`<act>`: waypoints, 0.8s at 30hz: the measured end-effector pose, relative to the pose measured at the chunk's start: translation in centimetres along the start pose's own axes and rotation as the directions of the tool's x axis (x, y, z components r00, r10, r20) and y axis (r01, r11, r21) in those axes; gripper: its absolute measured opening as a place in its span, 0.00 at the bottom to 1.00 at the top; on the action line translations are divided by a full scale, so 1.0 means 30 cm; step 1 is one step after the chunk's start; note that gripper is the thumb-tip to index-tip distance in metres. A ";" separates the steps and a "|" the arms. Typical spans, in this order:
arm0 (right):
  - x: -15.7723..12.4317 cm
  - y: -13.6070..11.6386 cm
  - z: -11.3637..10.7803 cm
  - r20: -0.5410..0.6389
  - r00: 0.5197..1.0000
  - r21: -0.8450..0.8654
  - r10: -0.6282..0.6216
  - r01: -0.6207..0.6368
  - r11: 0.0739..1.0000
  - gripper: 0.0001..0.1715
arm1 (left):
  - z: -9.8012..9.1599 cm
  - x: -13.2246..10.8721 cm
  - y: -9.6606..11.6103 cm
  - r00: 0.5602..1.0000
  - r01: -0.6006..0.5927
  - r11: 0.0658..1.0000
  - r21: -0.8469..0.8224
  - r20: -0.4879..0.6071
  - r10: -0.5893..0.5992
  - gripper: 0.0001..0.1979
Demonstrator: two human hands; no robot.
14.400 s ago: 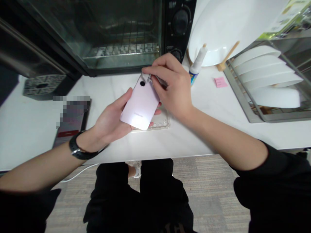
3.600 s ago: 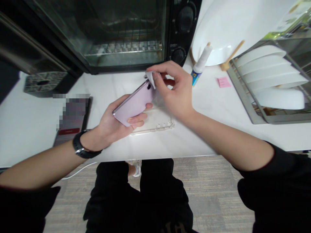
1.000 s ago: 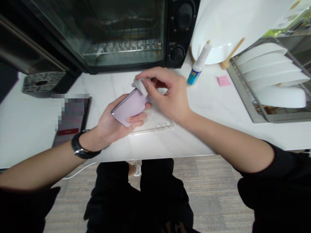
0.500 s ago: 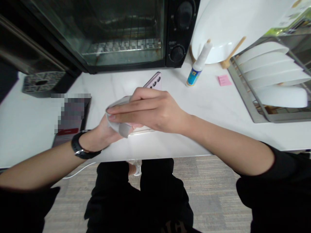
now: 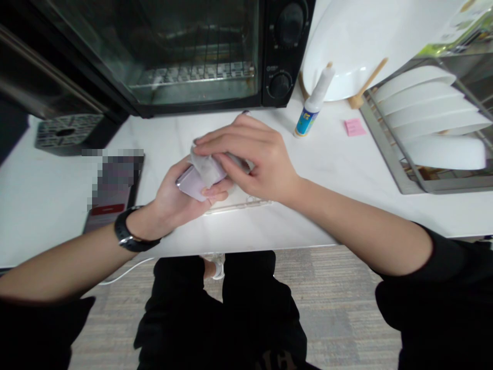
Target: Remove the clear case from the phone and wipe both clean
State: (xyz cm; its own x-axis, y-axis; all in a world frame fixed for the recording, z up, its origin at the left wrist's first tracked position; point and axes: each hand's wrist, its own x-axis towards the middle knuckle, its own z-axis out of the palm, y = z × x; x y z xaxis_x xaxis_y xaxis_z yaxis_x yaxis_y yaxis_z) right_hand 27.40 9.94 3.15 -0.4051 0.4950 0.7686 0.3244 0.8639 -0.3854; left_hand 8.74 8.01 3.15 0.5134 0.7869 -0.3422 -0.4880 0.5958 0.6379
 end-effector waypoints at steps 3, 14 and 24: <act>-0.004 0.012 0.002 -0.040 0.997 0.033 0.072 -0.071 0.997 0.16 | 0.000 0.000 0.004 1.000 -0.004 1.000 -0.006 0.011 0.004 0.17; -0.016 0.056 0.015 -0.155 0.948 0.062 0.277 -0.271 0.961 0.15 | 0.000 0.006 0.012 0.999 0.023 1.000 -0.004 0.049 -0.023 0.15; -0.013 0.134 0.029 -0.322 0.858 0.131 0.401 -0.379 0.916 0.16 | 0.002 -0.002 0.016 0.999 0.031 0.999 -0.013 0.045 -0.031 0.18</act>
State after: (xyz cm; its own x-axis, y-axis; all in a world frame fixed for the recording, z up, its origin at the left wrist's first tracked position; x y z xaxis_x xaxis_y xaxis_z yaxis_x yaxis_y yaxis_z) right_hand 28.12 13.30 0.84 0.0578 0.7409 0.6691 0.3391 0.6158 -0.7112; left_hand 8.50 8.24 3.51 0.5594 0.7602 -0.3304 -0.4805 0.6222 0.6181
